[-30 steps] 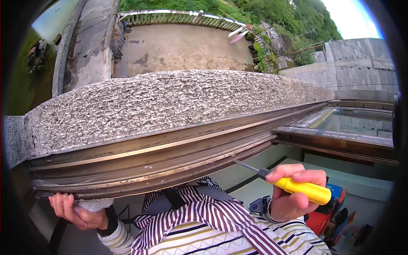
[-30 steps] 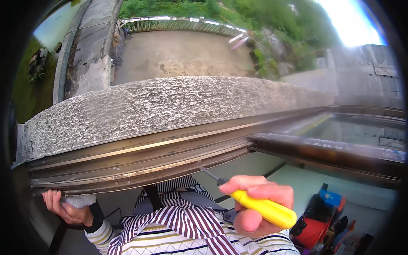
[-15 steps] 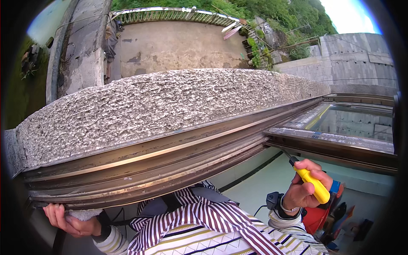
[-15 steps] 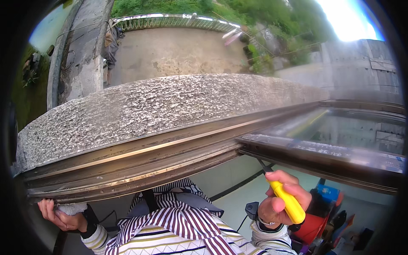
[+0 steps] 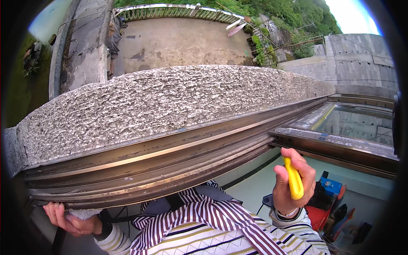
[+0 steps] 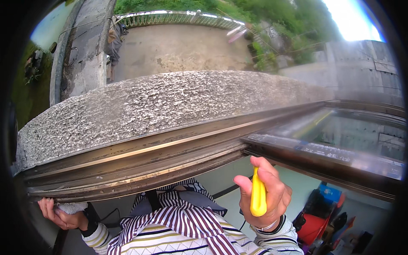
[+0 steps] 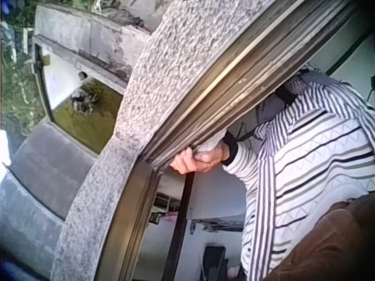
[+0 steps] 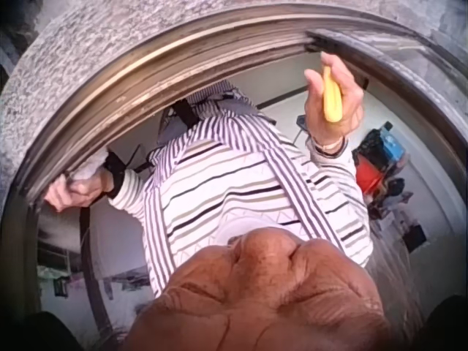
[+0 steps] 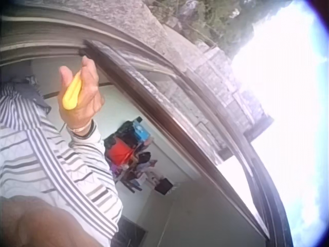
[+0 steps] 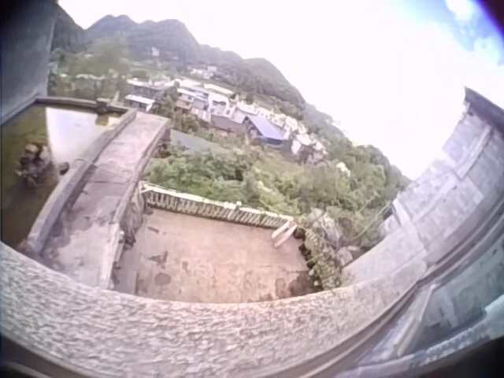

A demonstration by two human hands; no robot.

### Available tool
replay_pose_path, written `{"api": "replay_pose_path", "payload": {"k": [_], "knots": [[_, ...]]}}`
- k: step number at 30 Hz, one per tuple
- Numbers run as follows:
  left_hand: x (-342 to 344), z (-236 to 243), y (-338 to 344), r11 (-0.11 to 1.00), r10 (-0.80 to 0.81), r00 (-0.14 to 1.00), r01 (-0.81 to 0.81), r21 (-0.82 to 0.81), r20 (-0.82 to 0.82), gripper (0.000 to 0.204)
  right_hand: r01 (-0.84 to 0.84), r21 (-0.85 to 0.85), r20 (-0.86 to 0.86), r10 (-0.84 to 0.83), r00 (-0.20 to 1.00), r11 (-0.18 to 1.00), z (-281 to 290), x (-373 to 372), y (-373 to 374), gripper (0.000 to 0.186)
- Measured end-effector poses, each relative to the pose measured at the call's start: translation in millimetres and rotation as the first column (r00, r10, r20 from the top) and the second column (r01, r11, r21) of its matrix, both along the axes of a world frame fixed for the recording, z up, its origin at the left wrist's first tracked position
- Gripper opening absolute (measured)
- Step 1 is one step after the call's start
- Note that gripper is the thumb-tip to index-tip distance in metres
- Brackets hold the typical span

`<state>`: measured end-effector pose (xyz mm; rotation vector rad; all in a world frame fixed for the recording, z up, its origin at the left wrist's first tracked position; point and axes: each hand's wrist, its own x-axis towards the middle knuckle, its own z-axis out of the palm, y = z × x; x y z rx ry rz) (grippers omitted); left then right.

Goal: Tightening screws and cleaning a window frame using a screwdriver and a cloth.

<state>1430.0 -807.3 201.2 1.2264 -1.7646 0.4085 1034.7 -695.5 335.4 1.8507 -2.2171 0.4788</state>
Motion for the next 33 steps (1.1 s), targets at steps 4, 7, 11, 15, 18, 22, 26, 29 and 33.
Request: {"api": "replay_pose_path", "payload": {"k": [4, 7, 11, 15, 18, 22, 26, 29, 33], "knots": [[-6, -5, -2, 1.0, 0.013, 1.0, -0.012, 0.026, -0.025, 0.036, -0.017, 0.095, -0.08, 0.024, 0.996, 0.995, 4, 4, -10, 0.048], [-10, -1, -4, 1.0, 0.008, 1.0, -0.008, 0.03, -0.001, 0.036, -0.006, -0.068, 0.238, 0.022, 0.971, 0.998, 4, 9, -1, 0.051], [-4, -5, -2, 0.999, -0.006, 1.0, 0.006, 0.032, -0.01, 0.035, -0.13, 0.068, 0.267, 0.108, 0.958, 0.989, 18, 26, -19, 0.056], [-7, -2, 0, 0.999, -0.017, 1.0, 0.017, 0.032, 0.002, 0.035, -0.025, -0.067, 0.64, 0.062, 0.766, 0.997, 20, 34, -23, 0.056], [-10, 0, -1, 0.999, -0.042, 0.999, 0.042, 0.016, -0.005, 0.035, 0.082, -0.15, 0.803, 0.073, 0.591, 0.985, 19, 50, -32, 0.058], [-8, -2, -3, 0.999, -0.043, 0.999, 0.044, 0.01, -0.01, 0.035, -0.036, -0.148, 0.819, 0.143, 0.556, 0.988, 20, 54, -31, 0.057], [-12, 3, -3, 0.999, -0.036, 0.999, 0.035, 0.035, 0.008, 0.032, -0.193, -0.218, 0.884, 0.277, 0.378, 0.957, 18, 42, -31, 0.054], [-15, 2, -4, 0.999, -0.033, 0.999, 0.032, 0.034, 0.01, 0.031, 0.088, -0.307, 0.863, 0.238, 0.445, 0.948, 10, 44, -25, 0.052], [-6, -5, -6, 1.0, -0.022, 0.999, 0.021, 0.011, 0.032, 0.035, 0.138, -0.503, 0.643, 0.263, 0.719, 0.853, 19, 13, -3, 0.056]]}}
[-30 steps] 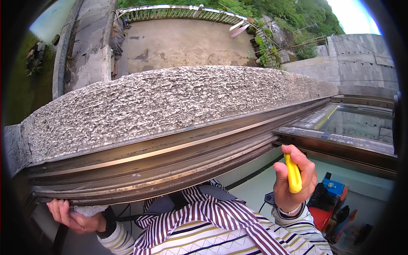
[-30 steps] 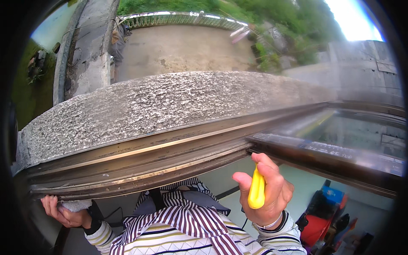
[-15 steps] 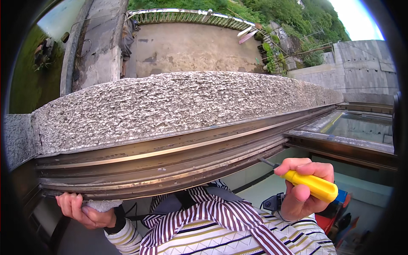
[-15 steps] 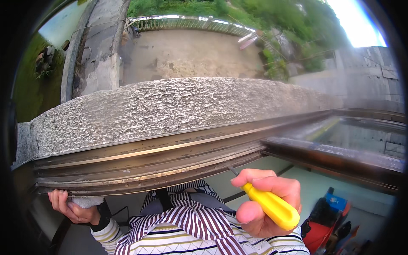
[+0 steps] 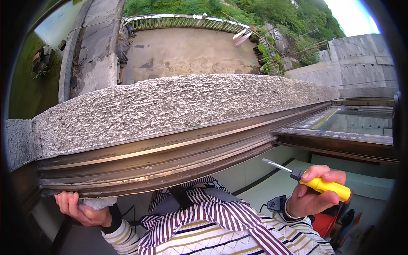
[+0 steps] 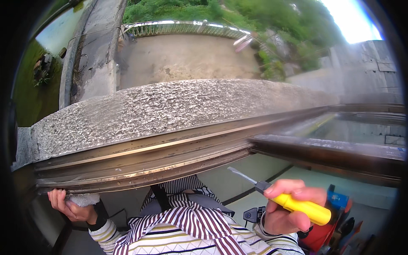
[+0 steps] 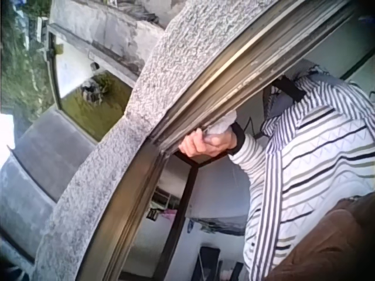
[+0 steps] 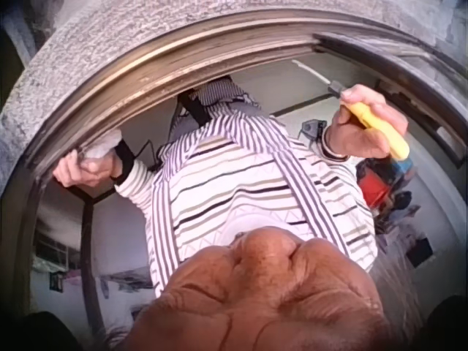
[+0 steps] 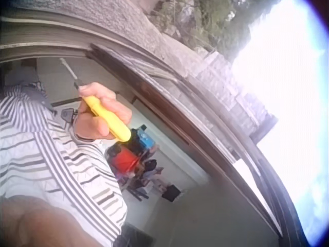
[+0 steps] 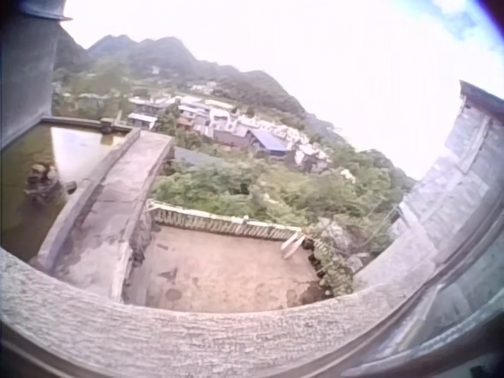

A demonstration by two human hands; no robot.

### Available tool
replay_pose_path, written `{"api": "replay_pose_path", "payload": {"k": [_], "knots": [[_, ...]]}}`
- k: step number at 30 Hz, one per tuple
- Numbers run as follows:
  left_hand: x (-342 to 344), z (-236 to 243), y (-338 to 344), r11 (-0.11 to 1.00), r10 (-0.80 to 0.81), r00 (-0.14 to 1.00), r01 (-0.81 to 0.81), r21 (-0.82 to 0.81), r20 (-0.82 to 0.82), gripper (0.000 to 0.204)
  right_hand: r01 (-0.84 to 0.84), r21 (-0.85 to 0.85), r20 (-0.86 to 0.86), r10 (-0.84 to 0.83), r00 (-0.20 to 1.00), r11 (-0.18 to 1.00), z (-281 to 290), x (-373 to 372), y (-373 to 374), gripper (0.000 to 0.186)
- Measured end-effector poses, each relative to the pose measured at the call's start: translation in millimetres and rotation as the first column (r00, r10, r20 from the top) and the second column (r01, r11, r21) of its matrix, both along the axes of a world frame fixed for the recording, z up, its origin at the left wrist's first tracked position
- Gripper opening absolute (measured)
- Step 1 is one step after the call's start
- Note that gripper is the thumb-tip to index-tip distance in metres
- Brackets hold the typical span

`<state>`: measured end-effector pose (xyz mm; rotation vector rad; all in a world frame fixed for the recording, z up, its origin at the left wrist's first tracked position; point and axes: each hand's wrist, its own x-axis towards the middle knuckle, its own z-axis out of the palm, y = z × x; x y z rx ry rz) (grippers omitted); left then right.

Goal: Tightening screws and cleaning a window frame using a screwdriver and a cloth.

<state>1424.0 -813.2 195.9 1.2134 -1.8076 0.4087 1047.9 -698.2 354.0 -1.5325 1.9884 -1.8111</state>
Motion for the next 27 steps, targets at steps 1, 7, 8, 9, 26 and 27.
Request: {"api": "replay_pose_path", "payload": {"k": [1, 7, 8, 9, 26, 27], "knots": [[0, -1, 1, 1.0, 0.009, 1.0, -0.009, -0.005, -0.019, 0.035, 0.083, -0.012, -0.097, -0.083, 0.992, 0.997, 4, -7, 8, 0.056], [-2, 1, 0, 1.0, 0.012, 0.999, -0.013, -0.025, -0.037, 0.037, 0.228, 0.044, -0.346, -0.199, 0.917, 0.973, -4, -40, 53, 0.055], [-2, 1, 0, 0.999, 0.016, 0.999, -0.017, -0.031, -0.033, 0.037, 0.17, 0.046, -0.33, -0.146, 0.933, 0.984, -10, -38, 56, 0.054], [-3, 1, -1, 0.999, 0.015, 1.0, -0.015, -0.037, -0.021, 0.037, 0.127, 0.028, -0.308, -0.112, 0.945, 0.992, -17, -36, 57, 0.053], [-11, 4, -6, 0.999, -0.007, 0.998, 0.003, -0.051, -0.061, 0.033, 0.109, -0.084, -0.045, -0.113, 0.993, 0.99, -13, -67, 54, 0.051], [-12, 5, -7, 0.999, -0.006, 0.998, 0.003, -0.046, -0.062, 0.033, 0.1, -0.08, -0.055, -0.104, 0.993, 0.992, -11, -66, 52, 0.051]]}}
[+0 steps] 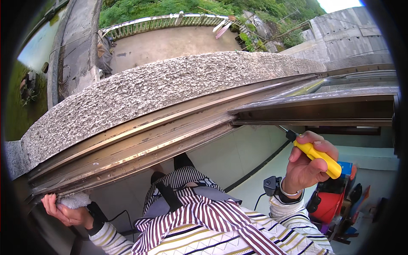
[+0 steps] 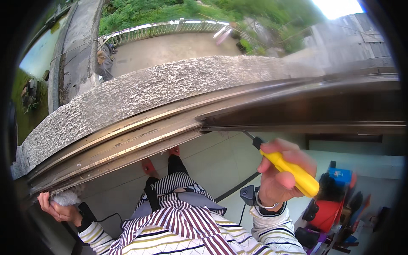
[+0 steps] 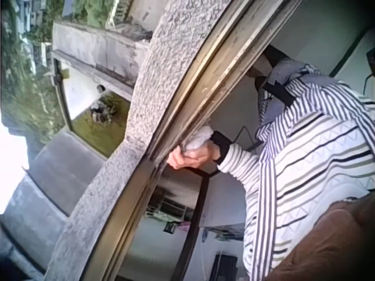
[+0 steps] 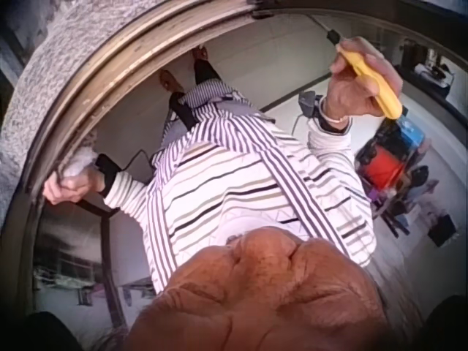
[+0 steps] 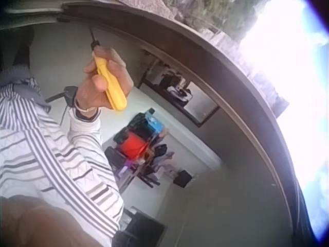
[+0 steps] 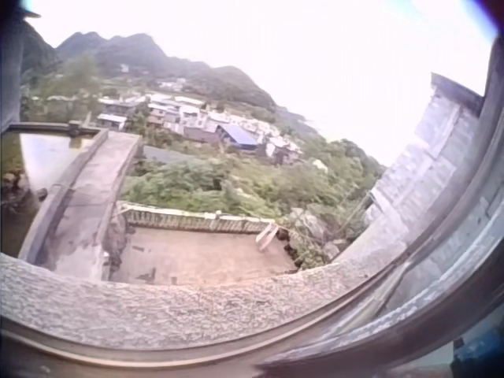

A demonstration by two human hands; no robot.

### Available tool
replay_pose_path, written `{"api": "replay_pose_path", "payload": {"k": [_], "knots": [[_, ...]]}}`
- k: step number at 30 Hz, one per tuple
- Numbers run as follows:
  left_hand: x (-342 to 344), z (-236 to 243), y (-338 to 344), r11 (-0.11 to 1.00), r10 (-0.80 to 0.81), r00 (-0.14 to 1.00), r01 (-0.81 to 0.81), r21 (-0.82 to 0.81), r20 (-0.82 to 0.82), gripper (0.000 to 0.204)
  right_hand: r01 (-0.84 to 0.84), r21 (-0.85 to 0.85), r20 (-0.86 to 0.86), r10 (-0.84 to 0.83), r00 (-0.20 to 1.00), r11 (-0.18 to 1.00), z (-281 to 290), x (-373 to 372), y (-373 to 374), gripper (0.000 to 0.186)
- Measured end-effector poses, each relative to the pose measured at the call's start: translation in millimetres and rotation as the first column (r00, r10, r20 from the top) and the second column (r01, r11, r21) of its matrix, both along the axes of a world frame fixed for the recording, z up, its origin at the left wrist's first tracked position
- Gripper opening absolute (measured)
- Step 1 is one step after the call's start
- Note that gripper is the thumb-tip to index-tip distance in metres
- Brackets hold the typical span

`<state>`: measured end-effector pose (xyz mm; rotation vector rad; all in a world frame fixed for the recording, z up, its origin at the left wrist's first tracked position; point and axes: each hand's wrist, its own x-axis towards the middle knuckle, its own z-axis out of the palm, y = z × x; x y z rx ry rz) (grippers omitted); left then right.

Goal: Tightening screws and cleaning a window frame using a screwdriver and a cloth.

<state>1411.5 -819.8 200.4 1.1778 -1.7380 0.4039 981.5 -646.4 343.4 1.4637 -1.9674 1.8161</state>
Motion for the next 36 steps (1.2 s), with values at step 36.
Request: {"api": "replay_pose_path", "payload": {"k": [36], "knots": [[1, 0, 8, 0.994, 0.056, 0.998, -0.053, 0.091, -0.029, 0.029, 0.283, 0.075, -0.485, -0.212, 0.848, 0.956, -38, -53, -4, 0.017]]}}
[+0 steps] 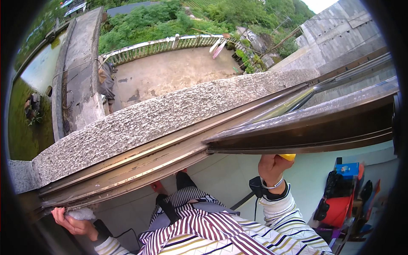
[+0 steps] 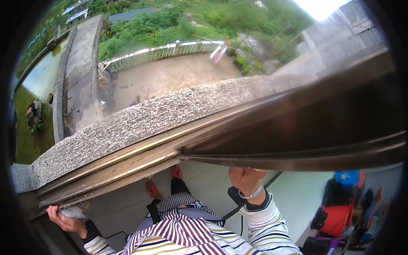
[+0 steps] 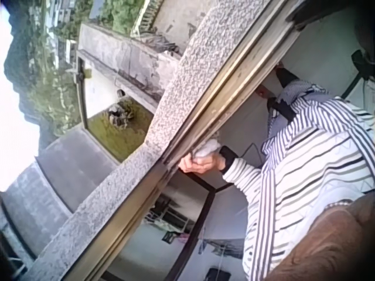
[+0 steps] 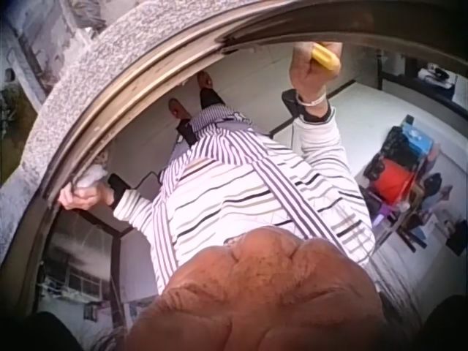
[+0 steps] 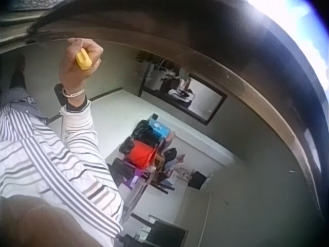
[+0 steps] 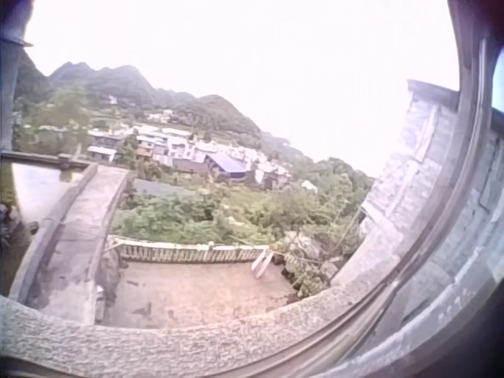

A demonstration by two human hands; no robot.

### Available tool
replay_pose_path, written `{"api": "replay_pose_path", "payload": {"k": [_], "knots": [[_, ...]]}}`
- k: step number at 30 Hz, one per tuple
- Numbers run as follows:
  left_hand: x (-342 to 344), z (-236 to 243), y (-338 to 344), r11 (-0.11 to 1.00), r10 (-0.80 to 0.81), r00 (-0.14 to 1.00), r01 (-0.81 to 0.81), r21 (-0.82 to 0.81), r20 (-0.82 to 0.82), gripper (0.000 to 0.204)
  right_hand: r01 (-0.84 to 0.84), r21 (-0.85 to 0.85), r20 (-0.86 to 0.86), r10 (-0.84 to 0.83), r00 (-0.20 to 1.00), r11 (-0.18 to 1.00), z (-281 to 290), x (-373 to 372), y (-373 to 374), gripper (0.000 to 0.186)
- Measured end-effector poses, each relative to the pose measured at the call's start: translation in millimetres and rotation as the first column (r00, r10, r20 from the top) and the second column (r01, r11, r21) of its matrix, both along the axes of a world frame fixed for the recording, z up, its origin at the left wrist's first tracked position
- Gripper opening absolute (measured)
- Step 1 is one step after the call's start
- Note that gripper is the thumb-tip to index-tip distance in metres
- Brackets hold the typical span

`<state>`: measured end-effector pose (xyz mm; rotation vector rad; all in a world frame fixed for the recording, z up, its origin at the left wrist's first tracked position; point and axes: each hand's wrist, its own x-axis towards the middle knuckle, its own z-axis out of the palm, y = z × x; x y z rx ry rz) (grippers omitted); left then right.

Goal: Tightening screws and cleaning a window frame using a screwdriver and a cloth.

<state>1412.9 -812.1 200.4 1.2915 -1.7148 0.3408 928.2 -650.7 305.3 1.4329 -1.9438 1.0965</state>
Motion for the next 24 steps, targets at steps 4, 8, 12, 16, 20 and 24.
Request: {"api": "replay_pose_path", "payload": {"k": [4, 8, 12, 16, 20, 24], "knots": [[-6, 4, 0, 1.0, 0.009, 1.0, -0.009, -0.003, 0.01, 0.029, -0.049, -0.083, 0.365, 0.076, 0.928, 0.995, 5, 21, -13, 0.007], [-9, 4, 1, 1.0, 0.009, 1.0, -0.009, 0.012, -0.013, 0.029, -0.088, -0.118, 0.473, 0.134, 0.871, 0.989, 10, 47, -17, 0.006], [-8, 5, -1, 1.0, -0.005, 1.0, 0.005, -0.002, -0.016, 0.028, -0.292, 0.106, 0.288, 0.252, 0.924, 0.951, 10, 63, -15, 0.013], [-14, 10, 1, 0.999, 0.024, 0.999, -0.024, 0.033, -0.025, 0.028, -0.274, 0.286, 0.099, 0.256, 0.962, 0.918, 27, 80, -37, 0.029], [-14, 12, 2, 0.999, 0.01, 1.0, -0.009, 0.039, -0.01, 0.028, -0.274, 0.26, 0.067, 0.265, 0.962, 0.926, 22, 100, -37, 0.043], [-8, 9, 1, 1.0, -0.004, 1.0, 0.004, 0.025, 0.026, 0.027, -0.346, 0.25, 0.088, 0.335, 0.938, 0.904, 17, 113, -43, 0.05]]}}
